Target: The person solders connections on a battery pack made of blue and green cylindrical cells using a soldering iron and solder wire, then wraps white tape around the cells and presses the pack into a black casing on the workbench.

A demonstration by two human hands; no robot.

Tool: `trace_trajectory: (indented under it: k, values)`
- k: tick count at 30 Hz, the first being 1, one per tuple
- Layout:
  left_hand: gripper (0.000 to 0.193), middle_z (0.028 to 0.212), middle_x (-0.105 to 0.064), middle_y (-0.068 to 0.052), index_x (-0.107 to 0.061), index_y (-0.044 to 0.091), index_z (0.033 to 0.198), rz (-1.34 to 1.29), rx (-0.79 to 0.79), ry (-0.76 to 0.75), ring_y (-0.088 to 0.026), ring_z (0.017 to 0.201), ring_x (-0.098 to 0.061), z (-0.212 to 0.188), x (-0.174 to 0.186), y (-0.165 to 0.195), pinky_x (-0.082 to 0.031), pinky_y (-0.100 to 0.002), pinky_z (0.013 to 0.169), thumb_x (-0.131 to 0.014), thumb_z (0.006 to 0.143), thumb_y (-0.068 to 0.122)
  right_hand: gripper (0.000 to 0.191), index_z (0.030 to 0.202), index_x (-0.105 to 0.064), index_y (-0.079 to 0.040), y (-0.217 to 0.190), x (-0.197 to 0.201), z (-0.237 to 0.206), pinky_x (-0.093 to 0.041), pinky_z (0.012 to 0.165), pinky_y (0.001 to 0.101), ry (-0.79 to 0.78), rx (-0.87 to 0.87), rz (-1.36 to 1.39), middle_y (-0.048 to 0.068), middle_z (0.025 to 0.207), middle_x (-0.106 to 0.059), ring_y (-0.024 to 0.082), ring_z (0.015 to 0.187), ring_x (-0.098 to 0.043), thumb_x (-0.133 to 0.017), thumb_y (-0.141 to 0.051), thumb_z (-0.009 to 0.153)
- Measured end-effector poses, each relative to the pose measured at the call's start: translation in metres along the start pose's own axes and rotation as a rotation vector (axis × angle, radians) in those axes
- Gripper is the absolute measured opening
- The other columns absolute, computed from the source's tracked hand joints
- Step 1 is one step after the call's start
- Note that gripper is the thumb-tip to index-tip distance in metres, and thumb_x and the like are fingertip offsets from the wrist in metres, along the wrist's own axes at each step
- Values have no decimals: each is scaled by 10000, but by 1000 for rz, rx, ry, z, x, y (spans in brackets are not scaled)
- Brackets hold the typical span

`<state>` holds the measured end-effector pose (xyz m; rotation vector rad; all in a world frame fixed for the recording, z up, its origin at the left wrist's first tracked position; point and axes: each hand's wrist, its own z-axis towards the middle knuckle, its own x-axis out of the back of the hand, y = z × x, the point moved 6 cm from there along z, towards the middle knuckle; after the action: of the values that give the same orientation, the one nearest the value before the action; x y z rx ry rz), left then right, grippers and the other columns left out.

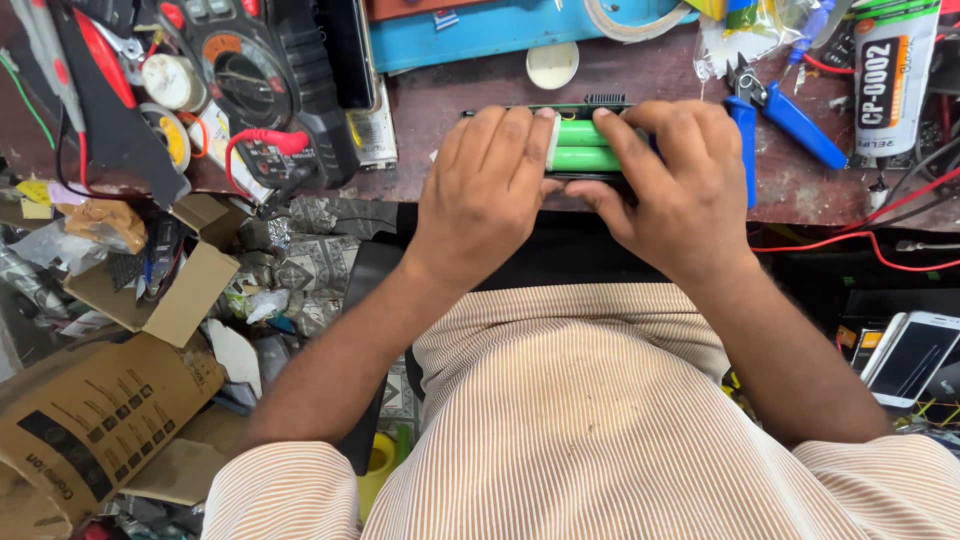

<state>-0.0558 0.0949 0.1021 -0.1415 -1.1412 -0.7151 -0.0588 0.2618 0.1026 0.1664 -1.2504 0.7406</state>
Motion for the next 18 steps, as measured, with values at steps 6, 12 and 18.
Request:
trace_trajectory:
  k: [6, 12, 18]
  values:
    - [475, 1214, -594, -161, -592, -76, 1313, 26, 45, -70, -300, 1145, -584, 7, -7, 0, -502, -420, 1010, -671, 970, 243, 442, 1301, -705, -49, 2, -8, 3, -450, 1011, 433, -10, -17, -24, 82, 1216, -605, 298, 1115, -573, -800, -395, 1043]
    - [371, 1148, -571, -143, -614, -61, 1295, 98, 56, -88, -293, 1135, -589, 9, -15, 1, -512, -426, 1041, -672, 974, 114, 438, 1298, -718, -41, 8, -13, 4, -459, 983, 436, 21, -6, -27, 76, 1198, -614, 290, 1091, -586, -793, -393, 1049]
    - [374, 1234, -590, -183, -605, -85, 1289, 98, 41, -51, -318, 1177, -593, 12, -16, -2, -522, -429, 1036, -663, 966, 93, 424, 1267, -731, -32, 9, -13, 10, -472, 949, 433, 20, -6, -29, 75, 1167, -615, 278, 1053, -591, -764, -392, 1045]
